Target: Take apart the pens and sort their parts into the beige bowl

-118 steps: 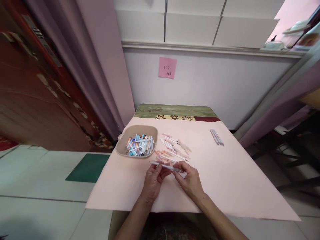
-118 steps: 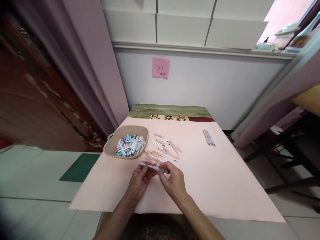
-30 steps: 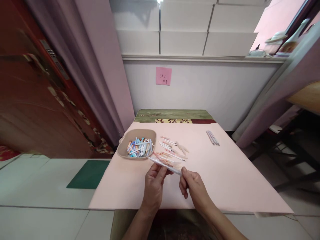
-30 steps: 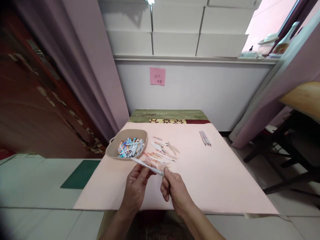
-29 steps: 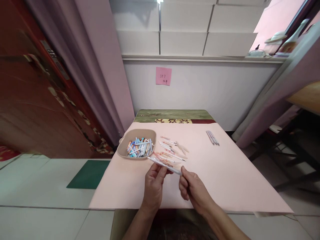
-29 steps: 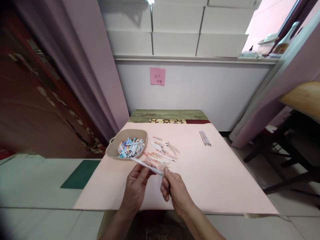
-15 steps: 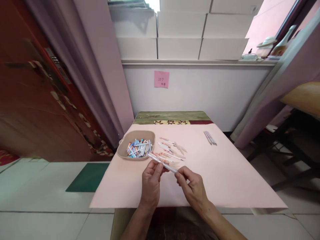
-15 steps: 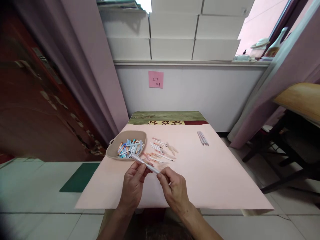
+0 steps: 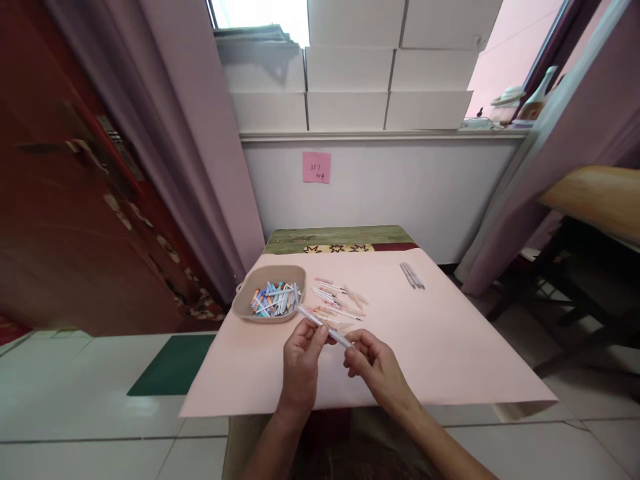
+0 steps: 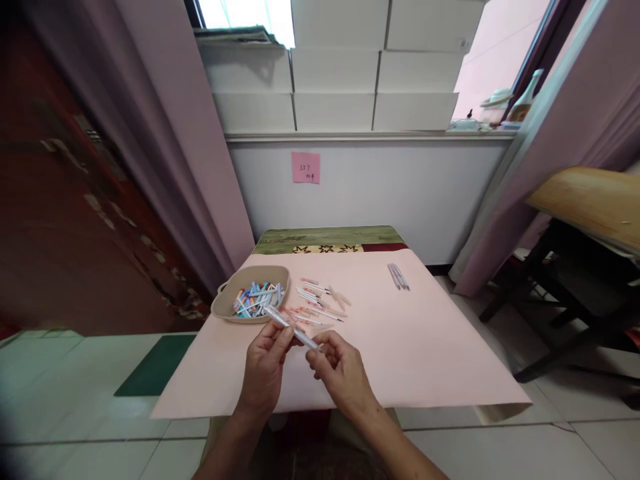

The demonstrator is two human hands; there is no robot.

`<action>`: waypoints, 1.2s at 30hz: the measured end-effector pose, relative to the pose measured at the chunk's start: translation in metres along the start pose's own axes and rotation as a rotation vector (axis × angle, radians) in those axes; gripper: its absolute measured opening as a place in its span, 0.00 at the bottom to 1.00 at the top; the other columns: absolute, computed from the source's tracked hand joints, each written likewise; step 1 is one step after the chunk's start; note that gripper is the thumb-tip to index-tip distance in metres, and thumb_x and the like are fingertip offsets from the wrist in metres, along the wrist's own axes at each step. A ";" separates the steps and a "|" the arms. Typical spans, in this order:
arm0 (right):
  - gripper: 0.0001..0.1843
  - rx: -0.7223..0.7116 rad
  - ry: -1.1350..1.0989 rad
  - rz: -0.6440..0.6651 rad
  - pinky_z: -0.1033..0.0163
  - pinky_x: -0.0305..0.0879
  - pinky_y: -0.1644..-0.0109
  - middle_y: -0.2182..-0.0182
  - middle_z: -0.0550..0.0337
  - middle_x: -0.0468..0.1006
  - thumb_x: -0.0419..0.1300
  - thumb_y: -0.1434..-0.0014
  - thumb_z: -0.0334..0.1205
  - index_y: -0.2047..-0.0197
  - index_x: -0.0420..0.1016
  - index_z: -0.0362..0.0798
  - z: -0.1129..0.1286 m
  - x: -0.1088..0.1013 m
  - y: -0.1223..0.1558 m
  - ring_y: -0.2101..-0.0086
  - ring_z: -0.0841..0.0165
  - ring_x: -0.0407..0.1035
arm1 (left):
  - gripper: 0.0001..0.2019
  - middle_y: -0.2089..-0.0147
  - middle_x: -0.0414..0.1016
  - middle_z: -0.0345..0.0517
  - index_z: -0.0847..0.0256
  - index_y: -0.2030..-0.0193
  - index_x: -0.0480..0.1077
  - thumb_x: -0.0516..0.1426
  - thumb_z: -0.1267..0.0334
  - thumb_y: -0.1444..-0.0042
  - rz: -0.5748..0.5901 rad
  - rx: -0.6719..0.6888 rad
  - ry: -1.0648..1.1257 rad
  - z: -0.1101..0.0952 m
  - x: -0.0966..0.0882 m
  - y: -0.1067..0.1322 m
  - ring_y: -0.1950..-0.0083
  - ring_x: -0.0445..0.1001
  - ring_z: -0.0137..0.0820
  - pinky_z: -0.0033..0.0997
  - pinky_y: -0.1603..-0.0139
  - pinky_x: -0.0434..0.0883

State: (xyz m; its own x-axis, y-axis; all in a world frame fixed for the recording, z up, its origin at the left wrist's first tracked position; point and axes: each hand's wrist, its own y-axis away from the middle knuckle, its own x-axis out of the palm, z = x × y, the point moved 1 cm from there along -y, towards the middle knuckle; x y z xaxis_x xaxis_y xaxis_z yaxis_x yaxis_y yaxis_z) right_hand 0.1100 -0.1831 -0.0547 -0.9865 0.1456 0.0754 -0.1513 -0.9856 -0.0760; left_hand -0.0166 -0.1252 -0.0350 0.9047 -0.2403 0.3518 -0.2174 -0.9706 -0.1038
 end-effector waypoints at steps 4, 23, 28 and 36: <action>0.19 -0.052 0.102 -0.096 0.68 0.63 0.74 0.77 0.62 0.72 0.61 0.43 0.54 0.64 0.75 0.45 0.002 -0.002 0.003 0.77 0.73 0.65 | 0.10 0.68 0.76 0.44 0.63 0.63 0.73 0.62 0.59 0.47 0.036 -0.001 -0.038 0.003 0.005 0.005 0.66 0.72 0.29 0.29 0.62 0.70; 0.22 0.181 -0.195 0.122 0.72 0.50 0.83 0.87 0.68 0.65 0.58 0.44 0.57 0.72 0.70 0.44 0.015 -0.008 0.011 0.87 0.77 0.55 | 0.08 0.70 0.77 0.43 0.64 0.66 0.74 0.62 0.61 0.48 0.098 -0.093 -0.033 -0.009 0.016 0.014 0.68 0.72 0.28 0.28 0.61 0.69; 0.26 0.250 -0.218 0.207 0.71 0.51 0.83 0.87 0.65 0.67 0.51 0.41 0.62 0.72 0.67 0.45 0.022 -0.007 0.016 0.87 0.76 0.56 | 0.08 0.72 0.75 0.41 0.64 0.67 0.73 0.61 0.60 0.48 0.128 -0.077 -0.055 -0.012 0.019 0.013 0.70 0.70 0.27 0.27 0.63 0.68; 0.20 -0.334 0.993 -0.228 0.67 0.51 0.73 0.77 0.56 0.77 0.48 0.35 0.51 0.64 0.72 0.46 0.027 -0.002 0.019 0.77 0.69 0.69 | 0.08 0.69 0.77 0.42 0.63 0.66 0.74 0.64 0.62 0.51 0.145 -0.081 -0.069 -0.015 0.022 0.010 0.66 0.74 0.31 0.29 0.62 0.70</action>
State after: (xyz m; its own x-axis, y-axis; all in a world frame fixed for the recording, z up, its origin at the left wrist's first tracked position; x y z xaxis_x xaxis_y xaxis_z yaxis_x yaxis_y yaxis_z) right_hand 0.1114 -0.2045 -0.0292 -0.5201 0.4767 -0.7087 -0.1999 -0.8747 -0.4416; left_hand -0.0046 -0.1404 -0.0147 0.8843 -0.3783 0.2736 -0.3734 -0.9249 -0.0722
